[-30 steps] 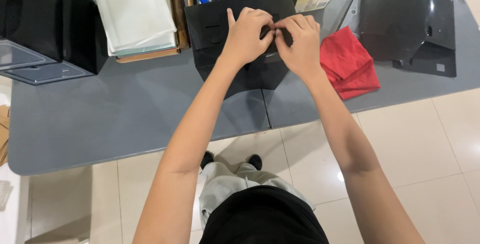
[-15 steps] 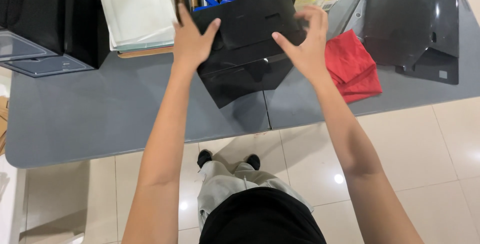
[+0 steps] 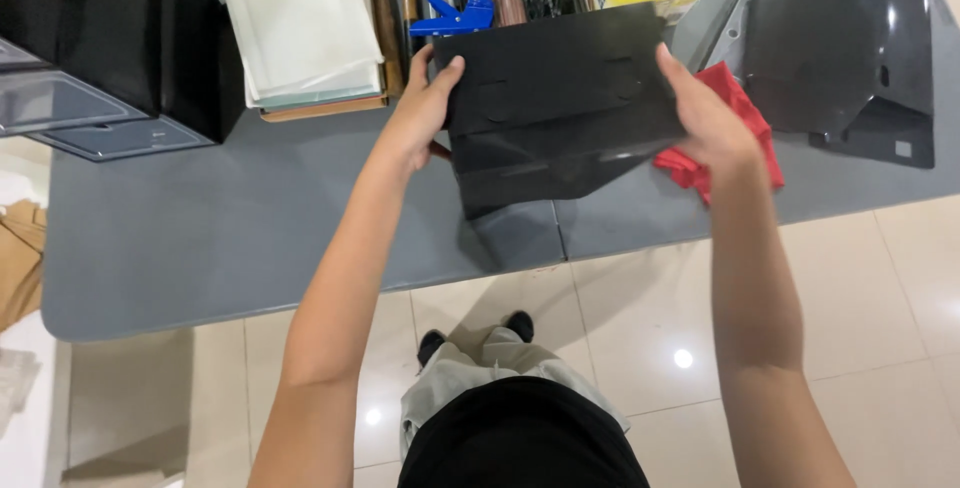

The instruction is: The person wipes black plastic box panels with a red cloth, folds the panels into a box shape, wipes a translucent lid, places the lid on the box, and presses the lid edges to clip it closed.

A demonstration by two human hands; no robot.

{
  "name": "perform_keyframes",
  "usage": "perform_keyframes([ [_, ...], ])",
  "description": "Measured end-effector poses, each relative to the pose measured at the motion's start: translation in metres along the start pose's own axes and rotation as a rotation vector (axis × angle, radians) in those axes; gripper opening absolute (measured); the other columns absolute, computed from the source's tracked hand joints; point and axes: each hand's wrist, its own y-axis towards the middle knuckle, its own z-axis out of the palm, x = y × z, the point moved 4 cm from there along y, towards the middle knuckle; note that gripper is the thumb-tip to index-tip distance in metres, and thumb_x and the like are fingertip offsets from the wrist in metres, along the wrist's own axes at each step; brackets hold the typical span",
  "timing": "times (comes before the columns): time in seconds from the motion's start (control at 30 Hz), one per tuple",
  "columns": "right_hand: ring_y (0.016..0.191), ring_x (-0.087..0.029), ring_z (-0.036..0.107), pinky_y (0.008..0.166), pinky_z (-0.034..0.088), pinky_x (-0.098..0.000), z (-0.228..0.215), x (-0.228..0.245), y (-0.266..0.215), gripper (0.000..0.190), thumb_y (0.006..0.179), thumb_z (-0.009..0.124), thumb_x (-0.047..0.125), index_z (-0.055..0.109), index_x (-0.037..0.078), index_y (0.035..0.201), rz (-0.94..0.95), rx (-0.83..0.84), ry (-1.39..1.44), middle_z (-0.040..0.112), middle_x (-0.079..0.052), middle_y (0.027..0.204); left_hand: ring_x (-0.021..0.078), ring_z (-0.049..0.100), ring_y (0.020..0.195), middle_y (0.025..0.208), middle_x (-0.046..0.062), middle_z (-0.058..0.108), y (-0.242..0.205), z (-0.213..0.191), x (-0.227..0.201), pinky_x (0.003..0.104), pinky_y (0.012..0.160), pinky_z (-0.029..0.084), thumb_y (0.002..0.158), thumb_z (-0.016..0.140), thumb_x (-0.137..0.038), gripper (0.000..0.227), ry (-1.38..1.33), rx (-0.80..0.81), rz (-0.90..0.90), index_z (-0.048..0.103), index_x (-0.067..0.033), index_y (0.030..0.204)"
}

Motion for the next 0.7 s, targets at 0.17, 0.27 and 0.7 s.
perform_keyframes([
  [0.17,0.120,-0.041,0.054,0.095,0.043,-0.0477,0.012,0.036,-0.068,0.071,0.103,0.056,0.052,0.054,-0.002,0.148,-0.008,-0.307,-0.612,0.059,-0.032,0.130,0.0340,0.051,0.139,0.152,0.017,0.052,-0.031,-0.012,-0.030,0.063,0.102,0.045,0.092,0.067,-0.043,0.088,-0.038,0.151,0.169,0.016,-0.0225,0.162],
  [0.27,0.122,-0.040,0.052,0.099,0.043,-0.0463,0.041,0.059,-0.098,0.072,0.107,0.060,0.048,0.052,-0.009,0.150,-0.308,-0.185,-0.714,0.057,-0.035,0.130,0.0307,0.054,0.142,0.152,0.020,0.055,-0.058,-0.022,-0.056,0.043,0.115,0.046,0.090,0.077,-0.027,0.100,-0.047,0.282,0.406,0.011,-0.0115,0.164],
  [0.7,0.095,-0.022,0.054,0.081,0.047,-0.0401,0.027,-0.067,-0.007,0.051,0.094,0.075,0.002,0.065,0.005,0.144,-0.259,-0.300,-0.105,0.064,-0.012,0.117,0.0273,0.034,0.163,0.177,0.006,0.027,-0.044,-0.112,-0.014,0.044,0.118,0.051,0.082,0.075,0.001,0.069,-0.133,0.439,0.752,0.046,-0.0045,0.144],
])
